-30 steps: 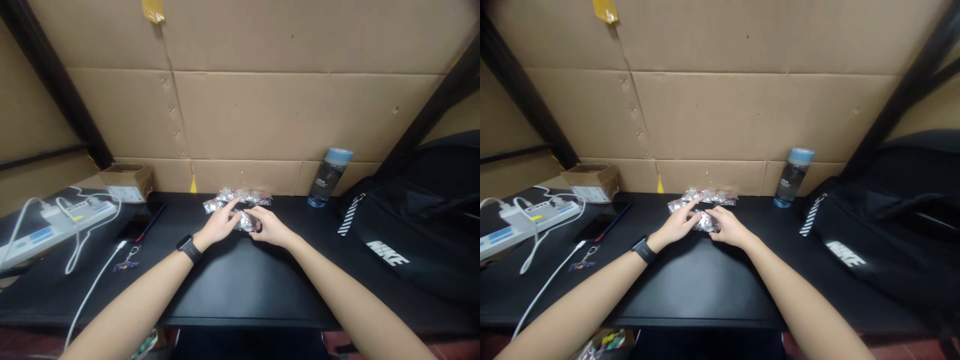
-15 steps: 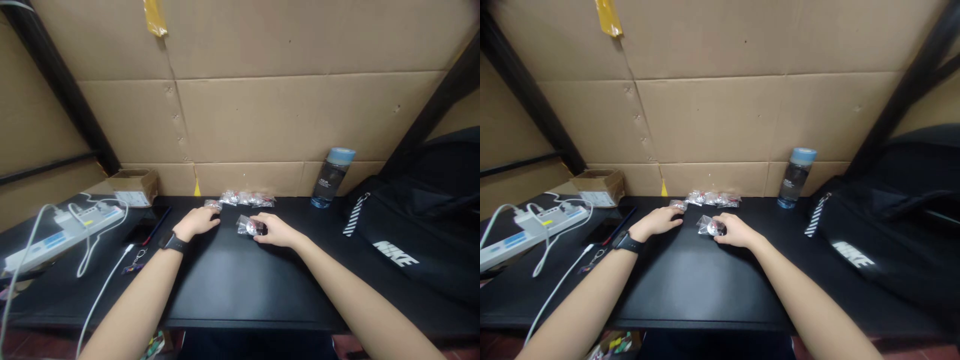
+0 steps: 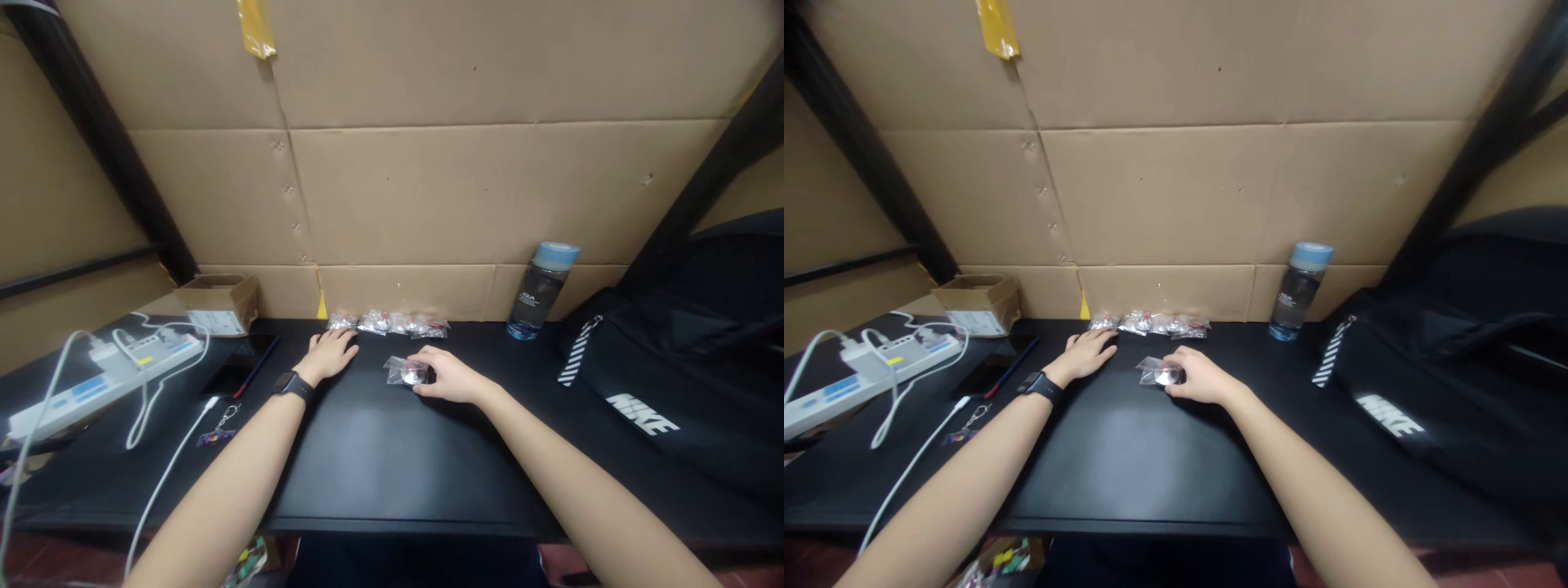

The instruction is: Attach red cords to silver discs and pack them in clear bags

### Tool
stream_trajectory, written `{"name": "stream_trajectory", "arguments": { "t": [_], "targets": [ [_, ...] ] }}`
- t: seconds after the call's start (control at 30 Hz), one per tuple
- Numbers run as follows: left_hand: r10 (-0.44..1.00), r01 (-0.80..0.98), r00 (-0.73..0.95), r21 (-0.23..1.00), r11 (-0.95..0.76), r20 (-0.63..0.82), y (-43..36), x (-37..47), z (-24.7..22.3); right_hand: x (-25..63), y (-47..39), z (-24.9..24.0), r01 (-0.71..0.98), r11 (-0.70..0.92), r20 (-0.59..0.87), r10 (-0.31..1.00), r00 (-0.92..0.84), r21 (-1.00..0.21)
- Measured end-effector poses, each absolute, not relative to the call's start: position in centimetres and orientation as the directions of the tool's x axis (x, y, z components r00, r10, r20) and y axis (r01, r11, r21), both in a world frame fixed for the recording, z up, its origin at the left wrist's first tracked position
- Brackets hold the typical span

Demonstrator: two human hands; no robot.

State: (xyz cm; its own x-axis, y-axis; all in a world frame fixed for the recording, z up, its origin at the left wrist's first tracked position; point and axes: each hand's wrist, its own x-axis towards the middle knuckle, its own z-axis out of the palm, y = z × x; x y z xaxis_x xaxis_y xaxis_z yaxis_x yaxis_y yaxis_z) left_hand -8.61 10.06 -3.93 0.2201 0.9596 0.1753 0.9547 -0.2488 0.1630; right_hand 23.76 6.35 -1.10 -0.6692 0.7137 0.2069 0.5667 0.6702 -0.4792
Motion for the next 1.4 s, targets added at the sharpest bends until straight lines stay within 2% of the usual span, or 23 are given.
{"name": "stream_trajectory", "arguments": {
  "t": [0.2,0.3,0.5,0.67,0.8,0.97,1.13,1.23,1.4],
  "targets": [
    [0.929,0.916,0.258,0.239,-0.323,0.264,9.9,-8.5,-3.5,23.7,6.3,-0.9,0.516,0.676,0.252,0.703,-0.665,-0.526],
    [0.902,0.883,0.281,0.278,-0.377,0.329,9.2,-7.9,-2.5,23.7,6.4,-1.0,0.515,0.653,0.312,0.737,-0.599,-0.555],
    [0.802,0.746,0.46,0.322,-0.582,0.382,7.0,-4.5,-0.3,24.3,7.2,-2.0,0.578,0.553,0.347,0.831,-0.435,-0.6],
    [0.731,0.674,0.566,0.297,-0.676,0.381,4.1,-0.9,0.4,24.3,7.6,-2.7,0.575,0.554,0.397,0.833,-0.386,-0.602],
    [0.686,0.615,0.666,0.303,-0.728,0.294,2.6,0.7,0.2,24.1,7.7,-3.0,0.552,0.549,0.415,0.836,-0.36,-0.628],
    [0.687,0.584,0.682,0.378,-0.718,0.251,2.3,1.1,-0.2,24.3,7.9,-2.9,0.563,0.539,0.424,0.842,-0.334,-0.626],
    [0.723,0.568,0.647,0.479,-0.67,0.243,2.4,1.6,-0.4,24.7,7.4,-2.4,0.604,0.536,0.403,0.843,-0.355,-0.589],
    [0.736,0.577,0.633,0.489,-0.655,0.239,2.4,1.9,-0.6,24.9,7.2,-2.4,0.658,0.471,0.272,0.881,-0.387,-0.588],
    [0.764,0.606,0.602,0.491,-0.626,0.231,2.8,1.3,-0.6,25.3,7.1,-2.2,0.675,0.413,0.184,0.904,-0.386,-0.611]
  ]
}}
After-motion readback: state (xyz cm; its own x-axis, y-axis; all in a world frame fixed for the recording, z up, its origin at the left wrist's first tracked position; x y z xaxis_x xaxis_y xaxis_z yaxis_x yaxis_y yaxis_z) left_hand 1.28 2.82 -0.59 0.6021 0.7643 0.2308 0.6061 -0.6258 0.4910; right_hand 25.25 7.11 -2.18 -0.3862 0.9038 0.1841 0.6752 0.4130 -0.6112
